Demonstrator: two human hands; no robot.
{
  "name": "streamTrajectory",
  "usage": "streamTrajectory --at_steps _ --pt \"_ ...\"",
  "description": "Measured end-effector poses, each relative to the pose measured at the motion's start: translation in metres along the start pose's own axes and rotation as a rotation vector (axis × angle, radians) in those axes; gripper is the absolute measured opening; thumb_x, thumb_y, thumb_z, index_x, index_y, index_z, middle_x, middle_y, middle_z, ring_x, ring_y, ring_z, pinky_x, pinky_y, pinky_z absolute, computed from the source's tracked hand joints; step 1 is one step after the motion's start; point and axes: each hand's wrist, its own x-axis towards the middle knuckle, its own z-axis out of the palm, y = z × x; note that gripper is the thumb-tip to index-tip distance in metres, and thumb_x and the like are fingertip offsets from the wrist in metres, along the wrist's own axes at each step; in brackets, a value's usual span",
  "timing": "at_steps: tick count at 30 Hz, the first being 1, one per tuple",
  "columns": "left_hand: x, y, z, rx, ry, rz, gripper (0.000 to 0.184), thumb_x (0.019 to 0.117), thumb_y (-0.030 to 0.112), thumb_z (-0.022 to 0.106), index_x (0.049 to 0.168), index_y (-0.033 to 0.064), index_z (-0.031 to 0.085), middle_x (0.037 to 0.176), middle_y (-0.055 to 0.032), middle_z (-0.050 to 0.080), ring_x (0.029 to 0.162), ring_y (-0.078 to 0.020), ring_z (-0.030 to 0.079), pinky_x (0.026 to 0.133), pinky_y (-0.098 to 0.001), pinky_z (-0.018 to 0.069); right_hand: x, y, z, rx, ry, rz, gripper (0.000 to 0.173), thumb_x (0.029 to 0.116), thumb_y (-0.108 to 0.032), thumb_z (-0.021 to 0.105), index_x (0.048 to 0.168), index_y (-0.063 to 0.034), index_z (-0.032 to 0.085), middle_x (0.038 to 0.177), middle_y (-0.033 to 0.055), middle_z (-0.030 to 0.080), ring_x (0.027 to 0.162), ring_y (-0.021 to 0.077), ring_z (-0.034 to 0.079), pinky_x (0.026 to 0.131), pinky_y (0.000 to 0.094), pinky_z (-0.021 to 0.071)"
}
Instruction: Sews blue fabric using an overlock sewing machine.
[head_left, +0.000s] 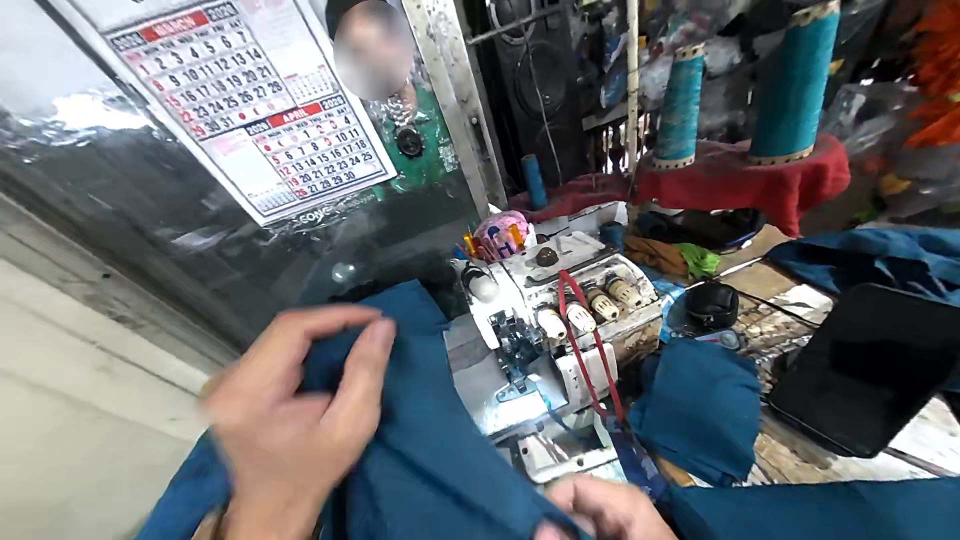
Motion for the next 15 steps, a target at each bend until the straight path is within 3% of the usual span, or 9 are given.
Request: streamTrajectory --at_steps 2,3,4,6,8,11,15 --pt "0.009 -0.022 0.023 0.203 -0.115 0.006 0.027 0.0999 0.026 0.064 0.113 0.0043 0.072 0.113 -0.0125 0.071 0.105 -0.0228 0.068 0.090 -0.0447 0.0567 0.029 0.015 -0.004 0.005 0.074 0.180 0.021 0.1038 -0.021 0.062 0.108 -0.0024 0.071 0.086 0.0072 0.071 0.076 0.0152 0.068 0.069 0.0338 0.0591" --pt "-0.003 -0.029 0.038 0.253 -0.250 -0.025 0.027 0.1007 0.027 0.063 0.117 0.0071 0.072 0.122 -0.0163 0.066 0.115 -0.0329 0.063 0.096 -0.0552 0.0523 0.038 0.025 -0.007 0.046 0.110 0.271 0.027 0.1063 -0.026 0.057 0.111 -0.0029 0.071 0.090 0.0095 0.073 0.080 0.0182 0.070 0.073 0.0368 0.0609" --pt "-0.025 -0.032 0.055 0.248 -0.351 -0.036 0.026 0.1014 0.028 0.060 0.117 0.0118 0.074 0.131 -0.0158 0.062 0.124 -0.0367 0.057 0.101 -0.0604 0.0474 0.043 0.034 -0.011 0.087 0.142 0.322 0.031 0.1077 -0.028 0.054 0.115 -0.0030 0.071 0.093 0.0108 0.074 0.083 0.0199 0.072 0.075 0.0388 0.0618" --pt "-0.084 -0.020 0.083 0.153 -0.451 -0.113 0.035 0.1059 0.040 0.048 0.124 0.0233 0.073 0.141 -0.0048 0.062 0.136 -0.0278 0.053 0.110 -0.0573 0.0422 0.044 0.039 -0.012 0.122 0.186 0.341 0.033 0.1093 -0.027 0.049 0.114 -0.0037 0.072 0.093 0.0087 0.073 0.084 0.0176 0.070 0.073 0.0377 0.0598" --pt "-0.121 -0.009 0.093 0.083 -0.517 -0.159 0.050 0.1085 0.046 0.033 0.144 0.0243 0.061 0.156 -0.0052 0.050 0.149 -0.0274 0.039 0.119 -0.0608 0.0312 0.037 0.043 -0.012 0.120 0.176 0.300 0.029 0.1092 -0.021 0.049 0.114 -0.0015 0.069 0.096 0.0089 0.073 0.088 0.0172 0.070 0.080 0.0367 0.0596" --pt "-0.114 -0.017 0.092 0.138 -0.592 -0.203 0.054 0.1093 0.048 0.027 0.151 0.0273 0.054 0.160 0.0007 0.045 0.152 -0.0227 0.034 0.121 -0.0652 0.0244 0.021 0.047 -0.016 0.007 0.077 0.239 0.022 0.1036 -0.013 0.060 0.118 0.0022 0.067 0.103 0.0119 0.075 0.094 0.0214 0.074 0.086 0.0405 0.0620" --pt "-0.093 -0.033 0.102 0.222 -0.709 -0.227 0.061 0.1090 0.053 0.022 0.156 0.0221 0.047 0.166 -0.0020 0.036 0.156 -0.0232 0.025 0.122 -0.0659 0.0194 0.014 0.047 -0.019 -0.075 0.085 0.211 0.020 0.1042 -0.010 0.058 0.115 0.0032 0.069 0.099 0.0129 0.075 0.089 0.0224 0.074 0.083 0.0408 0.0630"
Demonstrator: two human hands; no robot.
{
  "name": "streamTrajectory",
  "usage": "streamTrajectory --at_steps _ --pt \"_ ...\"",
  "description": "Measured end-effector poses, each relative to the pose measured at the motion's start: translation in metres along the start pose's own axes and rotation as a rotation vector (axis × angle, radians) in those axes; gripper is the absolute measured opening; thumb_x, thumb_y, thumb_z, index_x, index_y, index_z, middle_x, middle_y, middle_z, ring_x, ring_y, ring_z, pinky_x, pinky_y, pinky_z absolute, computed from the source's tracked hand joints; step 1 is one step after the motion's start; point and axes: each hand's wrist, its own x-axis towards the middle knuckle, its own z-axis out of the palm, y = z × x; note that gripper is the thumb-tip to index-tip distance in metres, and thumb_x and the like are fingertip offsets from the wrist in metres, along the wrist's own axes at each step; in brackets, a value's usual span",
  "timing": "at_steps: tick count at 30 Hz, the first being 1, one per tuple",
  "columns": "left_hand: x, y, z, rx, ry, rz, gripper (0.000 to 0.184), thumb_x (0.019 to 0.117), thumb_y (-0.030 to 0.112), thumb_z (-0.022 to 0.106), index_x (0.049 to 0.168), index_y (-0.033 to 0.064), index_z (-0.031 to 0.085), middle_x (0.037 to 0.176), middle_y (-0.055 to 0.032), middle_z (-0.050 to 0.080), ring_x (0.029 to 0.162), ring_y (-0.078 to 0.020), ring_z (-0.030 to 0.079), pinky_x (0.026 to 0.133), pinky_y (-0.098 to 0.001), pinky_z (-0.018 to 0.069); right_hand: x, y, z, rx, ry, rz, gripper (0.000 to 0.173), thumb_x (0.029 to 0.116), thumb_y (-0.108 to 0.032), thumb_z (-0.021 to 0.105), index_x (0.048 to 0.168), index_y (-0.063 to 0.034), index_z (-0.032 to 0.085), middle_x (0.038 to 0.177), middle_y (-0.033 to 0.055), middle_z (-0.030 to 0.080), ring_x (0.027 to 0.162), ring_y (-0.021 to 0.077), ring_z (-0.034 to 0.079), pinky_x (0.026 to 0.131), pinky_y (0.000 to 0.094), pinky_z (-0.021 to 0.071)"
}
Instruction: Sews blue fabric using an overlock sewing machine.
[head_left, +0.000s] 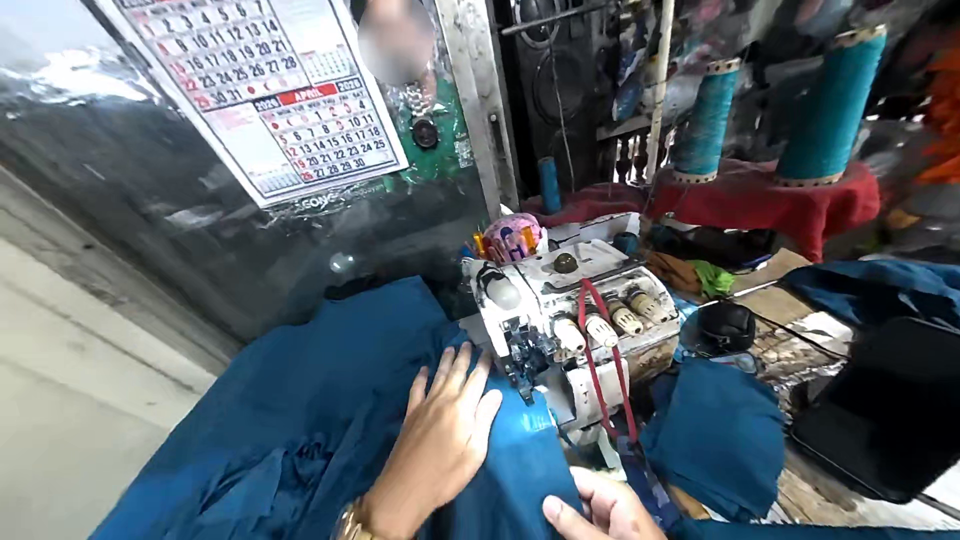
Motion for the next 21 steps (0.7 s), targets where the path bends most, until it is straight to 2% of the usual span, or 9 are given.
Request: streamTrajectory --at_steps 3,6,9,10,12,15,18,19,21 --pt "0.007 0.004 0.000 0.012 0.007 -0.031 0.060 0.1090 0.053 0.024 0.154 0.0219 0.050 0.166 -0.0022 0.035 0.157 -0.0239 0.022 0.122 -0.0647 0.0182 -0.008 -0.005 -0.001 -0.021 0.018 -0.018 0.021 0.1044 -0.009 0.057 0.120 0.0027 0.067 0.104 0.0126 0.075 0.093 0.0225 0.074 0.086 0.0404 0.0628" --pt "-0.001 0.006 -0.025 0.073 0.119 0.019 0.050 0.1071 0.049 0.038 0.143 0.0225 0.062 0.157 -0.0047 0.048 0.149 -0.0267 0.039 0.117 -0.0613 0.0325 -0.024 -0.007 -0.009 -0.110 0.051 -0.003 0.024 0.1028 -0.010 0.061 0.124 0.0000 0.065 0.106 0.0108 0.075 0.093 0.0229 0.074 0.082 0.0410 0.0640" --pt "-0.034 -0.013 -0.079 -0.067 0.087 -0.026 0.037 0.1050 0.043 0.053 0.131 0.0213 0.068 0.133 -0.0003 0.065 0.122 -0.0191 0.062 0.100 -0.0500 0.0535 -0.038 -0.006 -0.011 -0.160 0.061 0.061 0.030 0.1016 -0.008 0.062 0.130 -0.0006 0.060 0.113 0.0117 0.073 0.095 0.0275 0.075 0.078 0.0464 0.0672" --pt "-0.050 -0.023 -0.091 -0.133 0.058 -0.055 0.030 0.1042 0.041 0.056 0.123 0.0219 0.070 0.120 0.0026 0.069 0.107 -0.0145 0.068 0.089 -0.0443 0.0597 -0.042 -0.008 -0.011 -0.179 0.078 0.073 0.033 0.1012 -0.008 0.063 0.133 0.0005 0.058 0.116 0.0115 0.073 0.096 0.0266 0.075 0.077 0.0455 0.0671" --pt "-0.082 -0.043 -0.103 -0.206 -0.069 -0.099 0.023 0.1026 0.038 0.058 0.111 0.0222 0.072 0.102 0.0047 0.071 0.087 -0.0110 0.069 0.075 -0.0385 0.0617 -0.049 -0.011 -0.011 -0.215 0.118 0.079 0.037 0.1005 -0.010 0.063 0.135 0.0028 0.056 0.118 0.0116 0.071 0.097 0.0248 0.075 0.078 0.0436 0.0668" --pt "-0.131 -0.053 -0.095 -0.222 -0.182 -0.169 0.027 0.1020 0.042 0.057 0.105 0.0216 0.075 0.099 0.0035 0.071 0.086 -0.0114 0.069 0.075 -0.0392 0.0610 -0.055 -0.008 -0.023 -0.247 0.080 0.076 0.034 0.1015 -0.008 0.061 0.134 -0.0016 0.055 0.116 0.0126 0.072 0.096 0.0297 0.075 0.076 0.0472 0.0671" --pt "-0.152 -0.042 -0.052 -0.256 -0.083 -0.309 0.031 0.1001 0.047 0.058 0.109 0.0232 0.076 0.101 0.0022 0.071 0.087 -0.0107 0.069 0.077 -0.0364 0.0607 -0.059 -0.008 -0.022 -0.320 0.156 0.030 0.032 0.1007 -0.010 0.062 0.131 -0.0041 0.058 0.120 0.0104 0.071 0.092 0.0265 0.074 0.068 0.0418 0.0653" --pt "-0.153 -0.039 -0.037 -0.253 -0.086 -0.352 0.033 0.0987 0.049 0.060 0.112 0.0226 0.076 0.105 -0.0012 0.069 0.089 -0.0141 0.068 0.079 -0.0385 0.0605 -0.060 -0.008 -0.020 -0.350 0.183 -0.011 0.031 0.1002 -0.010 0.063 0.130 -0.0034 0.059 0.117 0.0102 0.071 0.088 0.0243 0.073 0.066 0.0387 0.0638" --pt "-0.152 -0.028 -0.035 -0.269 -0.115 -0.397 0.034 0.0972 0.046 0.062 0.109 0.0173 0.075 0.113 -0.0098 0.065 0.099 -0.0238 0.066 0.086 -0.0452 0.0573 -0.062 -0.014 -0.015 -0.397 0.181 -0.102 0.029 0.1000 -0.010 0.063 0.128 -0.0010 0.061 0.108 0.0101 0.071 0.082 0.0208 0.070 0.065 0.0354 0.0610"
